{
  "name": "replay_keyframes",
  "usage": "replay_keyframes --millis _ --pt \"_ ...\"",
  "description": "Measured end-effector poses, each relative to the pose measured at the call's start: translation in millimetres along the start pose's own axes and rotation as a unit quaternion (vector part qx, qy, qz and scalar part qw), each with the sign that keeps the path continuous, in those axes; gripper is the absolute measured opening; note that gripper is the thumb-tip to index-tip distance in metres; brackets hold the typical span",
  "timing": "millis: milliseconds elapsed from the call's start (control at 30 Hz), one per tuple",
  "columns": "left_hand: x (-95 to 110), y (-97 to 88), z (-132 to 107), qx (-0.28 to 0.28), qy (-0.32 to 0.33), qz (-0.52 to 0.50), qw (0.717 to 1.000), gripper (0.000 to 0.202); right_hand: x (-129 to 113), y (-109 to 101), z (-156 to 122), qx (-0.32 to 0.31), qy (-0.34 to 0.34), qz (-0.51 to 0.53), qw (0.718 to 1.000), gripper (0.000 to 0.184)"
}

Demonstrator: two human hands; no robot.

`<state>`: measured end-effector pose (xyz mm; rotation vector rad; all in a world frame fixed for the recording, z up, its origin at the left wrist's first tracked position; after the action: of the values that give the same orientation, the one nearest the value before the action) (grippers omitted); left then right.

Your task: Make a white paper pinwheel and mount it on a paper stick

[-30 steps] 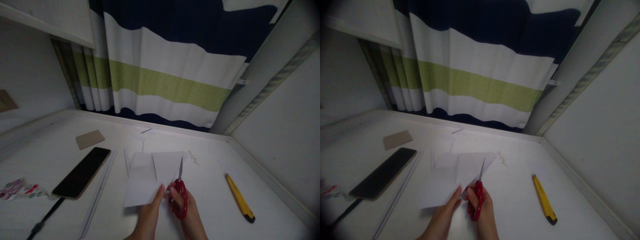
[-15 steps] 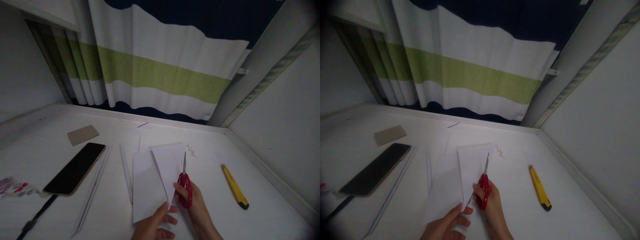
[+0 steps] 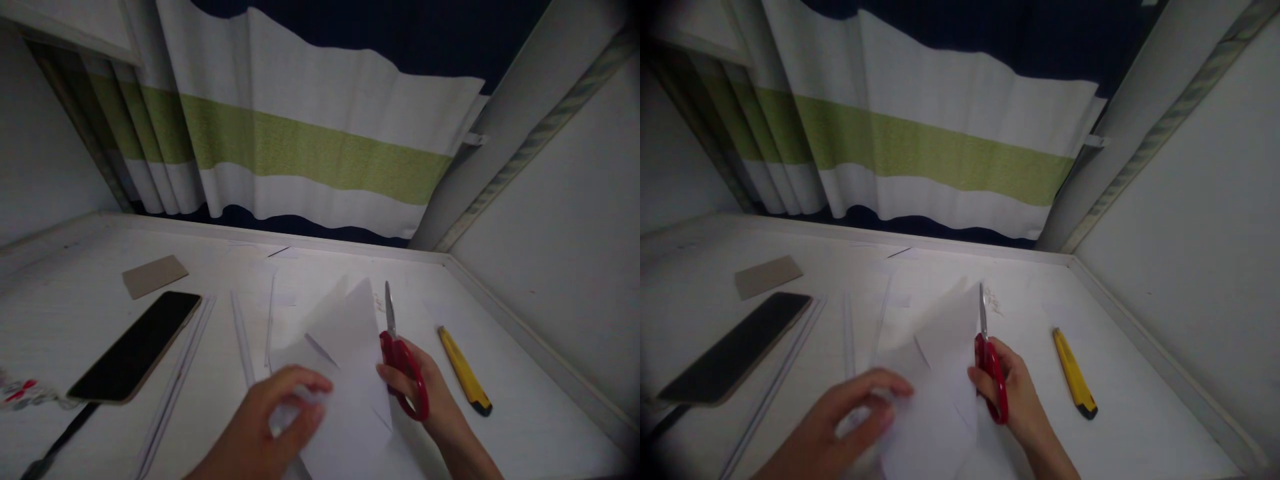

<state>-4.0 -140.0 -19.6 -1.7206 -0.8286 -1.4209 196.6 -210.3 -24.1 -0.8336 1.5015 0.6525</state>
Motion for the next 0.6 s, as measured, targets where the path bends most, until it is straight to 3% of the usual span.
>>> replay_keyframes --millis 33,133,233,300,367,600 --pt "6 -10.4 11 0.054 0.037 -0.005 0.998 0.021 -9 -3 1 -0.019 -0.025 -0.022 0.999 0.02" --pt "9 -29.9 41 0.104 0.01 -0.047 0.993 0.04 -30 -10 4 -0.07 -0.061 -0.065 0.994 0.021" --pt "4 -29.0 61 -0.005 -0.051 -0.143 0.988 0.043 -43 -18 10 -0.083 -0.084 -0.061 0.991 0.02" --pt "2 -22.5 65 -0.113 -0.091 -0.184 0.972 0.041 -51 -21 16 -0.084 -0.107 -0.053 0.989 0.023" --pt "0 -18.3 64 -0.184 -0.111 -0.207 0.954 0.04 -56 -23 23 -0.094 -0.123 -0.066 0.986 0.024" --pt "-1 -21.3 62 -0.21 -0.135 -0.244 0.937 0.03 -75 -16 46 -0.185 -0.115 -0.146 0.965 0.013"
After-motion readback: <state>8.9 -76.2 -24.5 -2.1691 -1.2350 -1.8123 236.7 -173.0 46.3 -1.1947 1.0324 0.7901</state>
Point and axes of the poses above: each hand's wrist, its own z-axis towards the middle knuckle, its own y-axis out of the palm, x = y × z, the point moved 3 cm from there along z, towards the middle knuckle, and after that the axes turned 11 degrees about x, right-handed, at the moved point
